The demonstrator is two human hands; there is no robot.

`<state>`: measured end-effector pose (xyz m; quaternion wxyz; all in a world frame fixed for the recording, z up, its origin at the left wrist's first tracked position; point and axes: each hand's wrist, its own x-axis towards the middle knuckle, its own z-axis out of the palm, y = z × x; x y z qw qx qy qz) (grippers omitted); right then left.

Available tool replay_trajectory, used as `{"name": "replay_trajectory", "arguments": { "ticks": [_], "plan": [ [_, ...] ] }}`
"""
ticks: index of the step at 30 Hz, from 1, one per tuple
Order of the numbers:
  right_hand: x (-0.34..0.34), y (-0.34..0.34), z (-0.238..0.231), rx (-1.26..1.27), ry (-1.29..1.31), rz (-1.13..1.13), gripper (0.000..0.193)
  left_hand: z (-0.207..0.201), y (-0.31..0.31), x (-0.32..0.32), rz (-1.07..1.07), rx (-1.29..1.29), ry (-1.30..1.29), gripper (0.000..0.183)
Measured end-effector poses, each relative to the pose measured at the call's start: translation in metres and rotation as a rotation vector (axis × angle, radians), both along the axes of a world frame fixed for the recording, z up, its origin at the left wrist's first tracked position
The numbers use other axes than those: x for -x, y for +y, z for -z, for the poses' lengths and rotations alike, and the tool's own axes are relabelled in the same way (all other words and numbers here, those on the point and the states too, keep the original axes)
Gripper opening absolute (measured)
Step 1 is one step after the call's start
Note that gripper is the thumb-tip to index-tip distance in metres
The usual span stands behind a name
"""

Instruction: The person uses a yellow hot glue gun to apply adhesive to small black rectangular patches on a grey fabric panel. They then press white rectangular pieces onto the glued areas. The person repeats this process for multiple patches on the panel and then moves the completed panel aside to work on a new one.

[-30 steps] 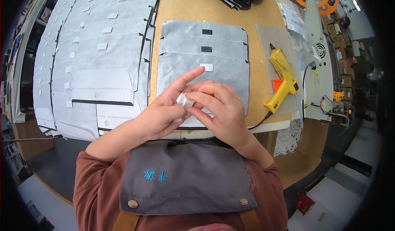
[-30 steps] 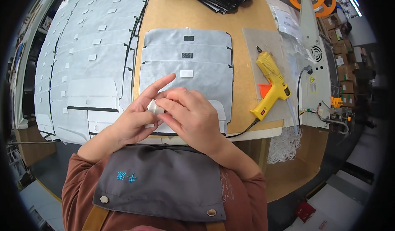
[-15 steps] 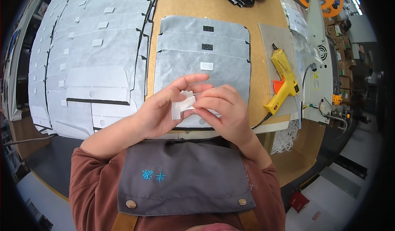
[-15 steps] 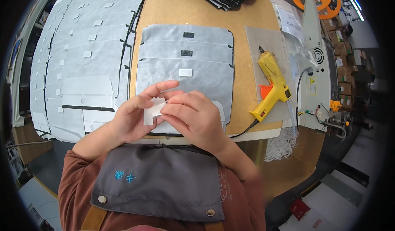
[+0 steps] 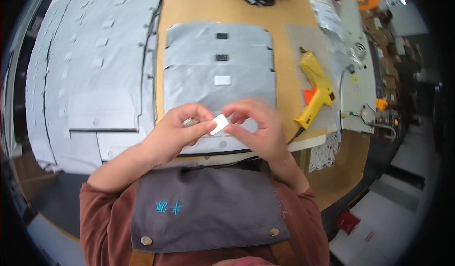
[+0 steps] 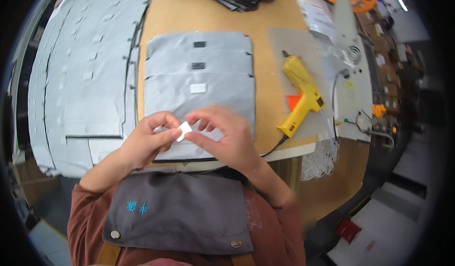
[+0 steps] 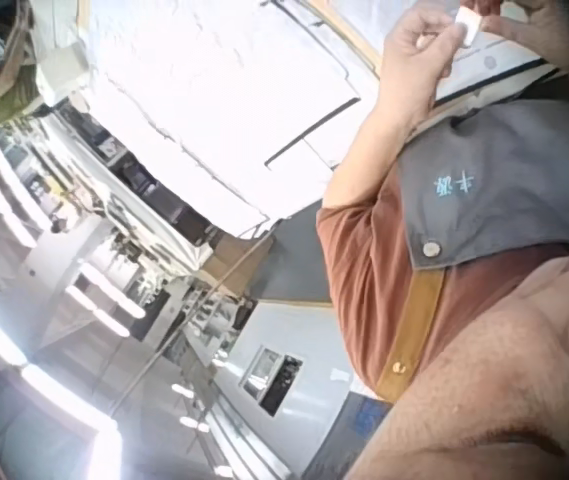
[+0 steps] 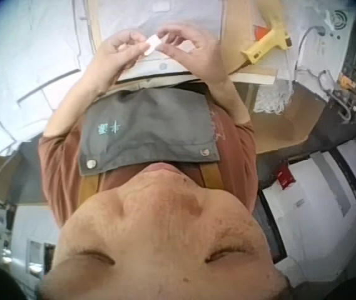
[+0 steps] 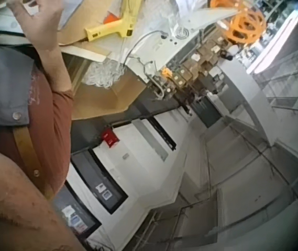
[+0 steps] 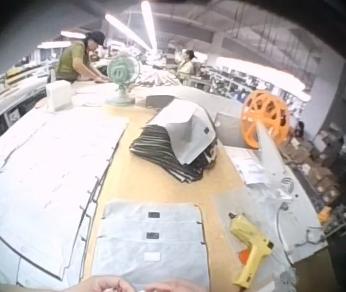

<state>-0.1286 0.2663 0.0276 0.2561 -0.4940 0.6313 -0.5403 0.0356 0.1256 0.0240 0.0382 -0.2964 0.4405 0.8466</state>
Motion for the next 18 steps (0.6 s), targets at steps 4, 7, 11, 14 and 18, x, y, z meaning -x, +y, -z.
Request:
{"name": "replay_trajectory", "arguments": {
  "ticks": [4,7,11,14,18],
  "plan": [
    [0.005,0.002,0.009,0.079,0.095,0.042,0.015,0.003,0.011,0.012,-0.061,0.268,-0.091,0.006],
    [0.005,-0.005,0.013,0.169,0.122,0.150,0.012,0.024,0.004,0.008,-0.157,0.190,-0.030,0.015],
    [-0.002,-0.001,0.017,0.299,0.322,0.233,0.012,0.017,0.012,0.013,-0.088,0.369,0.100,0.014],
    [-0.010,0.003,0.017,0.301,0.181,0.158,0.012,0.019,0.015,0.015,-0.131,0.415,0.163,0.024],
    [-0.016,0.004,0.017,0.260,0.054,0.123,0.014,0.015,0.012,0.010,-0.127,0.505,0.157,0.024]
  ]
}}
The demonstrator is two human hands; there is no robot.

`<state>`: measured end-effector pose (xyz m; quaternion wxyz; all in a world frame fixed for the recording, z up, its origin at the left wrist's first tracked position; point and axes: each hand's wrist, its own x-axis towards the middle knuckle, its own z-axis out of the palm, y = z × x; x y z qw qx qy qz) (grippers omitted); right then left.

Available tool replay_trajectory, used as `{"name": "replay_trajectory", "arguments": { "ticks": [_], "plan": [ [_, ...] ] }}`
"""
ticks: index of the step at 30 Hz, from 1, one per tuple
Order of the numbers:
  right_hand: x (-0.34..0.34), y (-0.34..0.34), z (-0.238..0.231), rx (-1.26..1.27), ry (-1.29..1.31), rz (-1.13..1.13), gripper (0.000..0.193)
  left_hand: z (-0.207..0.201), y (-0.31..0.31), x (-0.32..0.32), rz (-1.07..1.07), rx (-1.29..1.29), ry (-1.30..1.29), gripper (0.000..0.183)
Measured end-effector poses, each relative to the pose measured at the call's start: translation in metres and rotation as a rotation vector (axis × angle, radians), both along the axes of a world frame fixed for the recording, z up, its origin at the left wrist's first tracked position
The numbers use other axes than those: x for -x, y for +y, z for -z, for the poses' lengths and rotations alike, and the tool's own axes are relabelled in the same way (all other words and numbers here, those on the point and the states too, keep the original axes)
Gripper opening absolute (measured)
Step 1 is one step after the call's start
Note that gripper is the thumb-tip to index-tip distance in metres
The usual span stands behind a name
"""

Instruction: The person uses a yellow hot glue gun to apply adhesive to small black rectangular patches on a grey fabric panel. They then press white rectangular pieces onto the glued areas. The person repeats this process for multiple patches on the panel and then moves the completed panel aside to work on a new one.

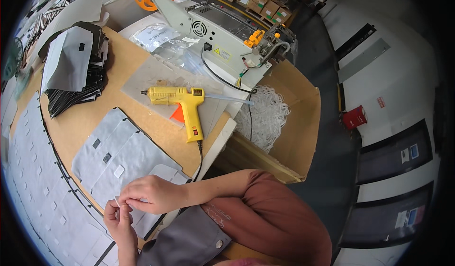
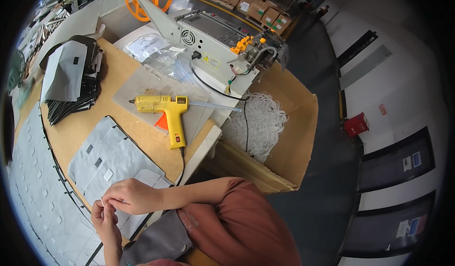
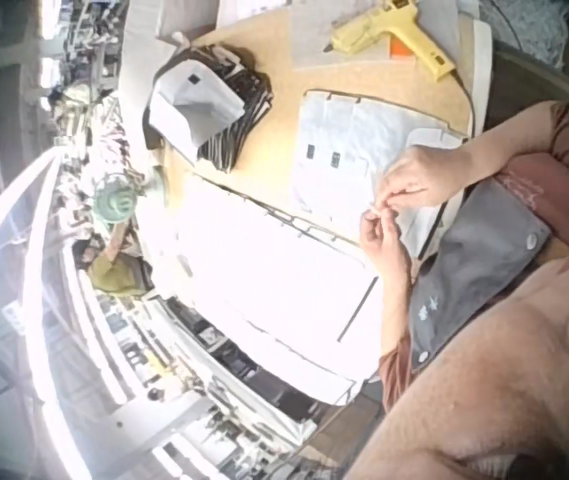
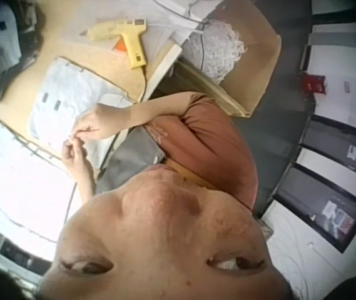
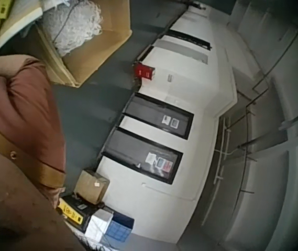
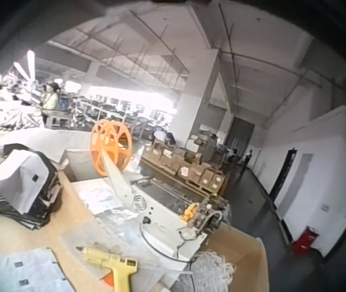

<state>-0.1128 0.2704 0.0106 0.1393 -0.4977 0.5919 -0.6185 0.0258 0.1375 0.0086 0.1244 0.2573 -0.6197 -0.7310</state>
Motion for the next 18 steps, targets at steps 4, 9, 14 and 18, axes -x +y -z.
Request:
{"name": "replay_trajectory", "arguments": {
  "ticks": [4,9,14,18],
  "plan": [
    [0.003,0.002,-0.005,-0.030,-0.128,-0.071,0.017,0.000,0.002,-0.002,-0.017,0.207,-0.006,0.020],
    [0.010,0.004,-0.009,-0.003,-0.274,-0.161,0.020,0.008,-0.005,-0.011,0.038,0.352,-0.017,0.018],
    [0.017,-0.001,-0.005,-0.161,-0.077,-0.043,0.014,-0.003,-0.006,-0.001,0.085,0.540,0.030,0.018],
    [0.038,-0.004,-0.009,-0.363,-0.217,0.088,0.008,-0.025,-0.017,0.011,0.116,0.661,-0.065,0.016]
  ]
}}
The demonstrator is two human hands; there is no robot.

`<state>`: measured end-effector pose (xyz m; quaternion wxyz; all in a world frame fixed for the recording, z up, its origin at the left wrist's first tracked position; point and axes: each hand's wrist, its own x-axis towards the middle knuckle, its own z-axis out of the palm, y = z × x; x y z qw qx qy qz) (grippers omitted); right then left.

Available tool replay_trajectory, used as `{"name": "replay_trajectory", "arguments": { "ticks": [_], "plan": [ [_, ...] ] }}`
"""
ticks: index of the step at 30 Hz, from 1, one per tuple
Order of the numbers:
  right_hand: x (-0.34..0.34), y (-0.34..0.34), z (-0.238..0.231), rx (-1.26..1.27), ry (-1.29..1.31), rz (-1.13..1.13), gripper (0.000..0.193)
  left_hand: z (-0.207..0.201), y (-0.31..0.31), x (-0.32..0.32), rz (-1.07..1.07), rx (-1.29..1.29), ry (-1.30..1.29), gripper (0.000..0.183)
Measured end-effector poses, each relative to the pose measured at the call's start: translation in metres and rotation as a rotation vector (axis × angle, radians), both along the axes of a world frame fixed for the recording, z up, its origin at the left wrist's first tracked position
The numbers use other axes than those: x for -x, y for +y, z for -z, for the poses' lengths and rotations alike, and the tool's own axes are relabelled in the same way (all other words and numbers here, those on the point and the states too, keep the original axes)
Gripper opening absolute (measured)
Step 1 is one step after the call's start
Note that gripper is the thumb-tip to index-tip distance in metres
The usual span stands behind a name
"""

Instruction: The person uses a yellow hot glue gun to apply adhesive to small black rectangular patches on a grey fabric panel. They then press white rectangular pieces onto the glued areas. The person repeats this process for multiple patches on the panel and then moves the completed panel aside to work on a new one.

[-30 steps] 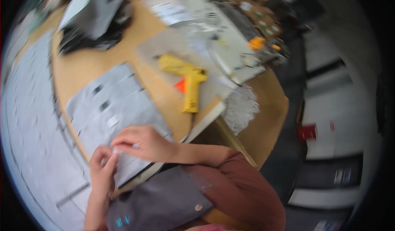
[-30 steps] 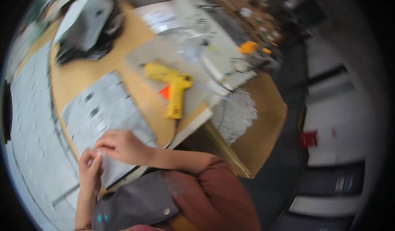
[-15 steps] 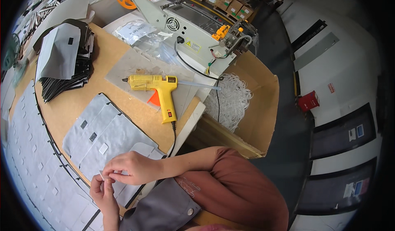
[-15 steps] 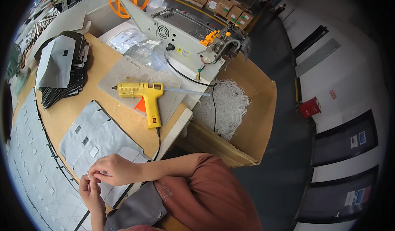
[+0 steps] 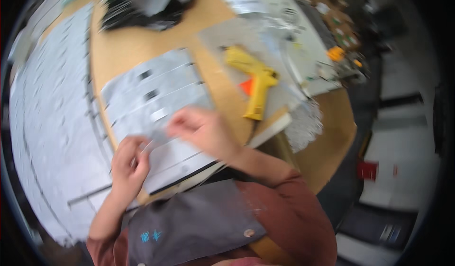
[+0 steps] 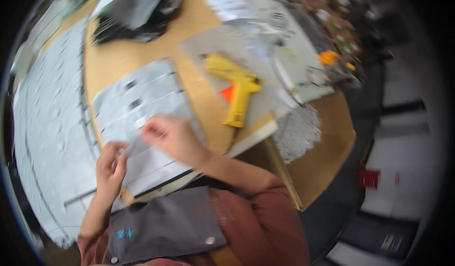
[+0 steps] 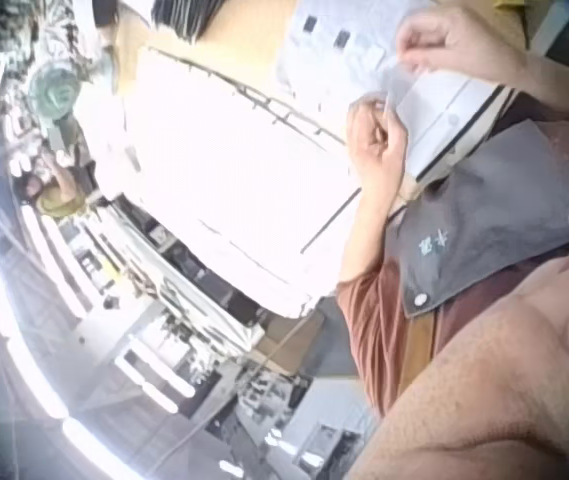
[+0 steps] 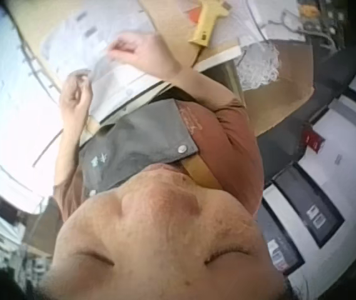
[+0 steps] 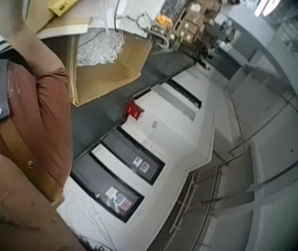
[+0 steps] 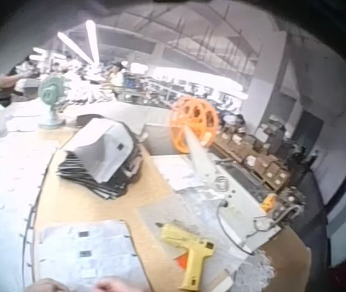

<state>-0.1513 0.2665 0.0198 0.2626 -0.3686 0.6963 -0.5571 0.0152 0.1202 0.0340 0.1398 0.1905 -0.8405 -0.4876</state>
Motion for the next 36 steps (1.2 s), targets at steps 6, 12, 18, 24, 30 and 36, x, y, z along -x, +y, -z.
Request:
{"name": "replay_trajectory", "arguments": {
  "ticks": [6,12,18,24,30,36],
  "plan": [
    [0.033,-0.029,-0.006,-0.104,-0.064,0.150,0.009,0.011,-0.029,-0.003,-0.055,-0.418,0.010,0.010],
    [0.046,-0.080,0.016,-0.181,0.067,0.000,0.020,0.017,-0.057,0.019,-0.092,-0.505,-0.005,0.008],
    [0.047,-0.101,0.040,-0.320,0.142,-0.002,0.025,0.047,-0.075,0.047,-0.043,0.314,0.055,0.009],
    [0.050,-0.094,0.044,-0.364,0.164,0.052,0.023,0.062,-0.077,0.049,0.003,0.558,0.108,0.022],
    [0.048,-0.092,0.040,-0.384,0.168,0.048,0.022,0.063,-0.077,0.047,0.051,0.648,0.060,0.033],
    [0.048,-0.088,0.039,-0.395,0.251,0.039,0.024,0.067,-0.076,0.049,0.066,0.740,0.061,0.034]
  ]
}}
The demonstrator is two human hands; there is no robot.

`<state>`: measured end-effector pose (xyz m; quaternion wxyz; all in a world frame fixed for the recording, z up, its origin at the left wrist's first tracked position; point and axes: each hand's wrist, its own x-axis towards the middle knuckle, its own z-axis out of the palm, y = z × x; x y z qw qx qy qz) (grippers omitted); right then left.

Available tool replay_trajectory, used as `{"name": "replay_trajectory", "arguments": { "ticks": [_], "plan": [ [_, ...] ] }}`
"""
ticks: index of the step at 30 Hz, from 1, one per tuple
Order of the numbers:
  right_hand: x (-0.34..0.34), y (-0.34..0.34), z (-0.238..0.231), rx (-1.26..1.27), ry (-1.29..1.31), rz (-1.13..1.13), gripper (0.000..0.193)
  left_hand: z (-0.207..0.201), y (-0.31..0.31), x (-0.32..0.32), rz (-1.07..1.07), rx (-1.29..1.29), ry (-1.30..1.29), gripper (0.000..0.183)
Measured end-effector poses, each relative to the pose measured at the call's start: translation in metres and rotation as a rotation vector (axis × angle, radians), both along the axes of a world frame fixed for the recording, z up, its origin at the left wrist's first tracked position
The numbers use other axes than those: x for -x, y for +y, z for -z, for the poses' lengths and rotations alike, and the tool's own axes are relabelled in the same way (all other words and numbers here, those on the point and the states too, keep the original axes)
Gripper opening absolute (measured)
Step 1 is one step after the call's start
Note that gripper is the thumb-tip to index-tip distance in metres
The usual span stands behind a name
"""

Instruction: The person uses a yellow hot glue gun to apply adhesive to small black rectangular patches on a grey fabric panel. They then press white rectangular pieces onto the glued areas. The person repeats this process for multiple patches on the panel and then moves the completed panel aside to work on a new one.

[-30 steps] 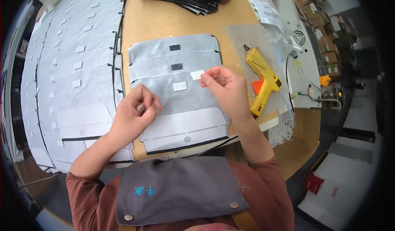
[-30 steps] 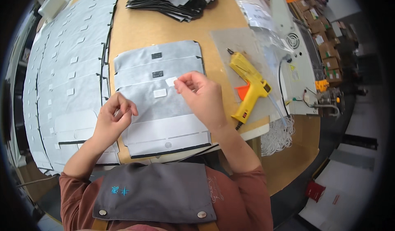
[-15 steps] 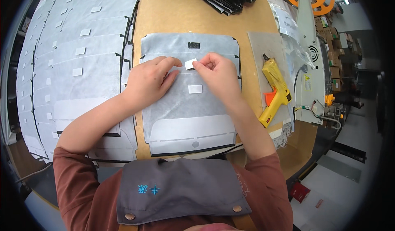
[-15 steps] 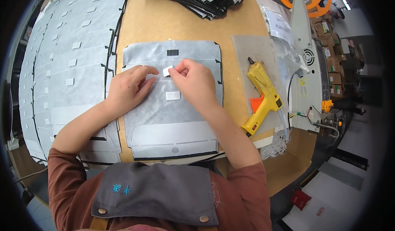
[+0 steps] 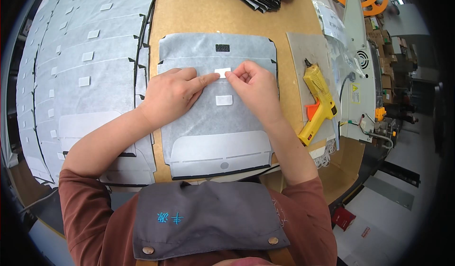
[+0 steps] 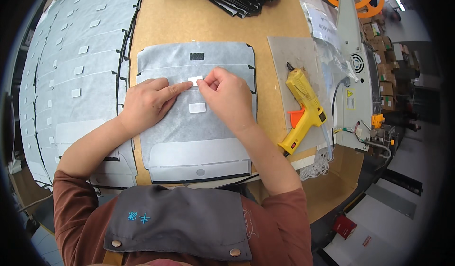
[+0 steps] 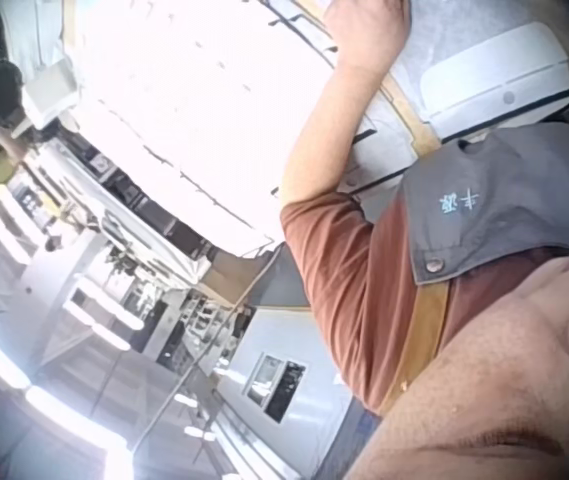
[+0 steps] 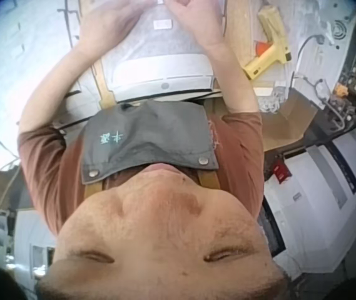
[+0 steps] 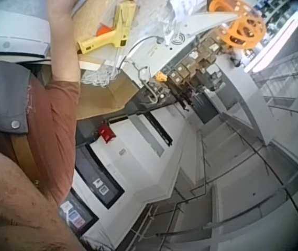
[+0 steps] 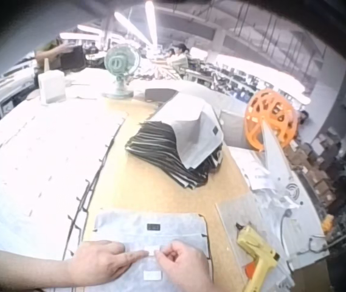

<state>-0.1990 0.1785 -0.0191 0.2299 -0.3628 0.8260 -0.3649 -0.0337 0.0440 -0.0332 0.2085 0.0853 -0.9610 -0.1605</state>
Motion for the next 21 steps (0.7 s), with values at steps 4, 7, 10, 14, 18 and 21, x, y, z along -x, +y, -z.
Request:
{"name": "replay_trajectory", "arguments": {
  "ticks": [4,7,10,14,18,21],
  "plan": [
    [0.000,0.006,-0.009,-0.031,0.097,0.020,0.017,0.002,0.000,0.000,0.010,0.016,-0.021,0.034],
    [-0.002,0.018,-0.005,0.068,0.264,0.003,0.012,0.002,0.004,0.003,-0.052,-0.027,0.022,0.037],
    [-0.008,0.030,-0.004,0.089,0.509,-0.148,0.026,0.001,0.003,0.001,-0.019,0.009,-0.012,0.040],
    [-0.011,0.040,-0.003,-0.009,0.711,-0.308,0.043,0.000,0.002,-0.001,0.009,0.035,-0.056,0.043],
    [-0.012,0.040,-0.001,-0.024,0.736,-0.328,0.045,0.005,0.002,0.000,0.022,0.035,-0.044,0.046],
    [-0.010,0.035,0.004,0.005,0.641,-0.242,0.046,0.001,0.004,0.002,0.010,0.031,-0.049,0.046]
  ]
}}
